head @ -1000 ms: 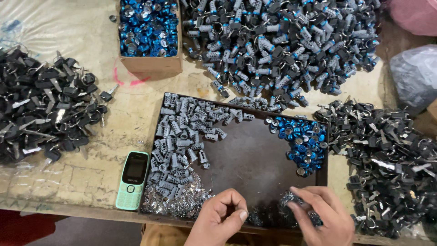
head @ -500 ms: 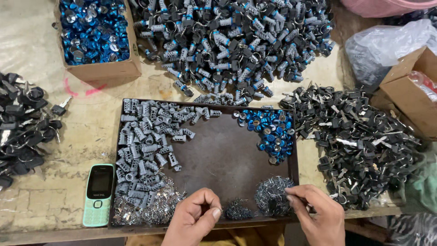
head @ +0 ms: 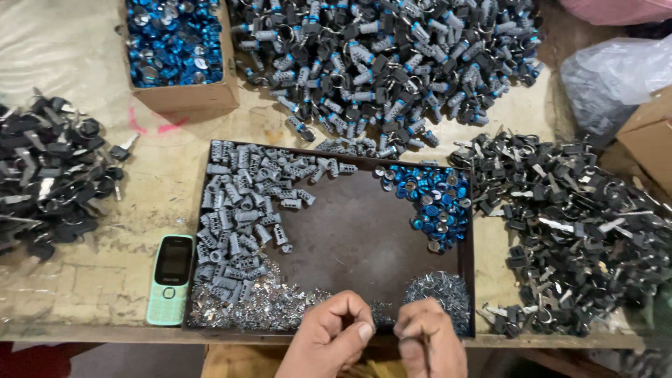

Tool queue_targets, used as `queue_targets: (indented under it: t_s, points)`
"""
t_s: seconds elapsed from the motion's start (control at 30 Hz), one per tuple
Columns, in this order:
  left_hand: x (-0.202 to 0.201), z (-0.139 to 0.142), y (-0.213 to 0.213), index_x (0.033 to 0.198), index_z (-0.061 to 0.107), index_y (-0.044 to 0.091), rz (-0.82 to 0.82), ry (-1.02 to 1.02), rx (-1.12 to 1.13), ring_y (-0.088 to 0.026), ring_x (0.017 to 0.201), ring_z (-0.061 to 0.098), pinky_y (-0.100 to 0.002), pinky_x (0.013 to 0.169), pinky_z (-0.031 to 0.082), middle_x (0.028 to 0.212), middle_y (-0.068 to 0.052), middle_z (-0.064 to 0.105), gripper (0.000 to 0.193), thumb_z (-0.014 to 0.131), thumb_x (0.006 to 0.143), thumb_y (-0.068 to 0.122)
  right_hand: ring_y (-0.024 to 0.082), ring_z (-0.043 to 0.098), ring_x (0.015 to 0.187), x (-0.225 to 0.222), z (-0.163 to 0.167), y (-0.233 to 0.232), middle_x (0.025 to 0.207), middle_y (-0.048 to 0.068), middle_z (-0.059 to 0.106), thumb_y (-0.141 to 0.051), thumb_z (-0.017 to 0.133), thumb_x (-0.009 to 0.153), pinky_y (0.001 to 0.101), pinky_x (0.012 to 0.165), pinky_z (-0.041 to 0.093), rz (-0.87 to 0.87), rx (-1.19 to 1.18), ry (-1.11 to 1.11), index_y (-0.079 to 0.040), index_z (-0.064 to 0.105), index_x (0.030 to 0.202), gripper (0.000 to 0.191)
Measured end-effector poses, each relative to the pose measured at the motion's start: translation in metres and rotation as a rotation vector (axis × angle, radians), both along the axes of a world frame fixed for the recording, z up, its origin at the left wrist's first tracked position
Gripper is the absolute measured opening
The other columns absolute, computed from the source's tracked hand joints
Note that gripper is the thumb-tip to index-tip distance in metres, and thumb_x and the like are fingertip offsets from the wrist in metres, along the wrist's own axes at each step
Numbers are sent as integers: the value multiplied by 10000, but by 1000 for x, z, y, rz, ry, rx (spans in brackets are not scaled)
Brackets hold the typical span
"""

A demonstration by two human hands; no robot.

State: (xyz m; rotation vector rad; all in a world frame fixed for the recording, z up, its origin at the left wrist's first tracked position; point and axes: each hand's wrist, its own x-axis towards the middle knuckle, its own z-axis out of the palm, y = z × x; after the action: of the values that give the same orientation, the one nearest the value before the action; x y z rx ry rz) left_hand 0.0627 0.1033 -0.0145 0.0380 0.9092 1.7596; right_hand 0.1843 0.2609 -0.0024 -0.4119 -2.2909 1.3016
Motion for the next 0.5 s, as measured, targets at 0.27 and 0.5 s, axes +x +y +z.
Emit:
queue_targets:
  t_s: [0.27,0.5]
  points:
    - [2,0,-10,980,582,86,34,-12,18,-17,560,470,-190,508,365,691,53,520,124,655,1017,180,87,633,735,-23,-27,-44,911,126,676,-70,703,934,207,652,534,-136,-87,204,-63,604,965,105]
    - [-3,-5,-11,988,586,100,12,6,-11,-12,547,464,-192,505,367,673,55,516,110,649,1011,188,72,638,670,-24,-26,-45,867,108,703,-43,725,878,197,582,508,-163,-68,109,-72,622,927,118]
